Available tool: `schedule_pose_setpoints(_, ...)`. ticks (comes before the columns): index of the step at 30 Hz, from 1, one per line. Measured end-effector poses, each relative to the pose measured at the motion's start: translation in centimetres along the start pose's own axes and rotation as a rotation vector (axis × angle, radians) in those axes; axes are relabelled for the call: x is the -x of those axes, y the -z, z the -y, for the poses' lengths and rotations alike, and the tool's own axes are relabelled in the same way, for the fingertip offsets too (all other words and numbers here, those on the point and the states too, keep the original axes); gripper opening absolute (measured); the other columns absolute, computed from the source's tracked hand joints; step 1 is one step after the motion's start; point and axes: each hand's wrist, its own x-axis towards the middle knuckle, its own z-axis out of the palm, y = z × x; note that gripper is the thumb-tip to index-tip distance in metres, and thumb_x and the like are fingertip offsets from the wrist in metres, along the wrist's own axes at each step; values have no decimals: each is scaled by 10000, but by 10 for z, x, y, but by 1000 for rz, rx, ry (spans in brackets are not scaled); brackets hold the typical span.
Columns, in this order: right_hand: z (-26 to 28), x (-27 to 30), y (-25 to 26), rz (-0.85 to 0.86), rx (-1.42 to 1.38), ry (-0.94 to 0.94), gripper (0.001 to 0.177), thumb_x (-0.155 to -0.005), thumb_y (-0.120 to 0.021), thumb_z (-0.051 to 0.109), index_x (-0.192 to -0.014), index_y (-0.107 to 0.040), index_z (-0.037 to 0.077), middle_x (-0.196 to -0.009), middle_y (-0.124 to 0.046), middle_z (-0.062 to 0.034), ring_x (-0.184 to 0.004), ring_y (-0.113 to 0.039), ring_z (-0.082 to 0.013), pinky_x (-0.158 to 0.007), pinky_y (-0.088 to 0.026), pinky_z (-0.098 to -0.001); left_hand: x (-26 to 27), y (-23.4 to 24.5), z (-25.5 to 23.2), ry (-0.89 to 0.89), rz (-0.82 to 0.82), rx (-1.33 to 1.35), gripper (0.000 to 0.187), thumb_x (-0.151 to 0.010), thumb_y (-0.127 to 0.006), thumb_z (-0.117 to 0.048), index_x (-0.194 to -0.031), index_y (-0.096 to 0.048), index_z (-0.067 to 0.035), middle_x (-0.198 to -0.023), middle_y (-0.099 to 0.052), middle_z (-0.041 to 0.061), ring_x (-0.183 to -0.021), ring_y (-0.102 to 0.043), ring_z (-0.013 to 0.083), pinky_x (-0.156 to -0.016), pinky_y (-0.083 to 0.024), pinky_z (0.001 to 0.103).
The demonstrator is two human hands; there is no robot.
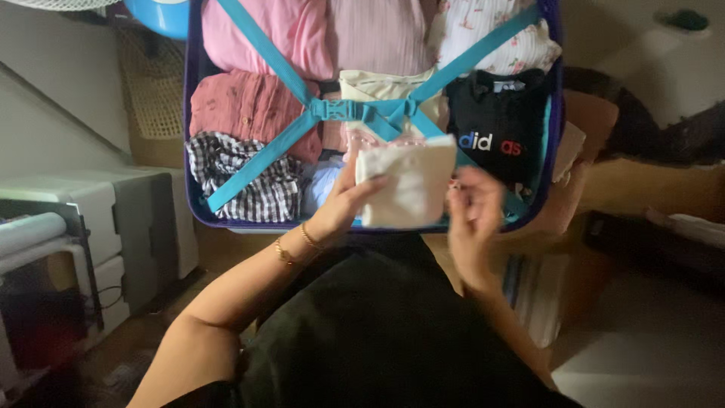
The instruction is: The person packs a suitcase by folding and arranging various clothing items, including shirts and shorts, into the compartments and securing them with the internal straps.
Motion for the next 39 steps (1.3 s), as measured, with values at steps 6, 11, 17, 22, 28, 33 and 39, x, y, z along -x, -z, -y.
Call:
schedule_pose_setpoints(6, -25, -8, 11, 403, 26, -302, 727, -873, -749, 82, -1502, -386, 54, -1311, -581, -146, -1202, -602, -239, -1001, -568, -385, 22, 54, 21, 162, 114, -105, 746, -1011, -597, -37, -1604, -144, -18, -1434, -590, 183, -1285, -616, 227, -1088, -525, 331)
schedule_pose_setpoints(11, -53, -22, -38, 234, 95, -68, 870, -785, -855, 88, -1497, -360, 10, -1392, -517, -210, -1285, -516, -327, -1080, -451, -493, 22, 65, 0, -7, 11, -446, 680, -996, -640, -82, -1557, -261, -20, -1375, -568, 208, -1208, -661, 216, -1010, -595, 353)
schedule_pose_setpoints(17, -75, -10, -39, 104, 691, 364, 887, -784, -931, 212, -1431, -355, 21, -1326, -467, -228, -1279, -493, -344, -1089, -462, -504, 27, 39, -29, -13, -334, -1315, 899, -918, -744, -259, -1576, -159, -74, -1397, -472, 275, -1046, -617, 417, -814, -545, 492)
schedule_pose_setpoints(22, -59, -3, -16, 500, 723, 246, 839, -814, -914, 250, -1496, -440, 133, -1303, -516, -199, -1261, -570, -343, -1037, -551, -453, 22, 46, -39, -643, 333, -1880, 833, -871, -731, -352, -1578, -310, -221, -1677, -299, 130, -1559, -225, 381, -1238, -225, 632)
schedule_pose_setpoints(28, -32, -39, -34, 766, 758, 14, 1083, -698, -938, 289, -1579, -318, 183, -1386, -467, -246, -1137, -627, -400, -975, -539, -497, 1, 54, -44, -457, 413, -1866, 1065, -726, -735, -593, -1600, -223, -264, -1677, -158, 85, -1543, -115, 357, -1206, -158, 638)
schedule_pose_setpoints(33, -58, -59, -53, 849, 1208, -49, 1166, -628, -960, 318, -1544, -257, 158, -1398, -414, -282, -1136, -613, -439, -922, -545, -528, -19, 71, -21, -523, 428, -2024, 1064, -775, -733, -590, -1640, -228, -228, -1706, -173, 103, -1571, -144, 373, -1184, -239, 654)
schedule_pose_setpoints(39, -90, -55, -48, 771, 1134, 42, 1146, -647, -918, 253, -1548, -218, 149, -1495, -370, -328, -1123, -624, -469, -894, -560, -525, -20, 79, -9, -610, 430, -2020, 1062, -784, -720, -602, -1637, -237, -194, -1698, -202, 137, -1561, -173, 411, -1152, -293, 684)
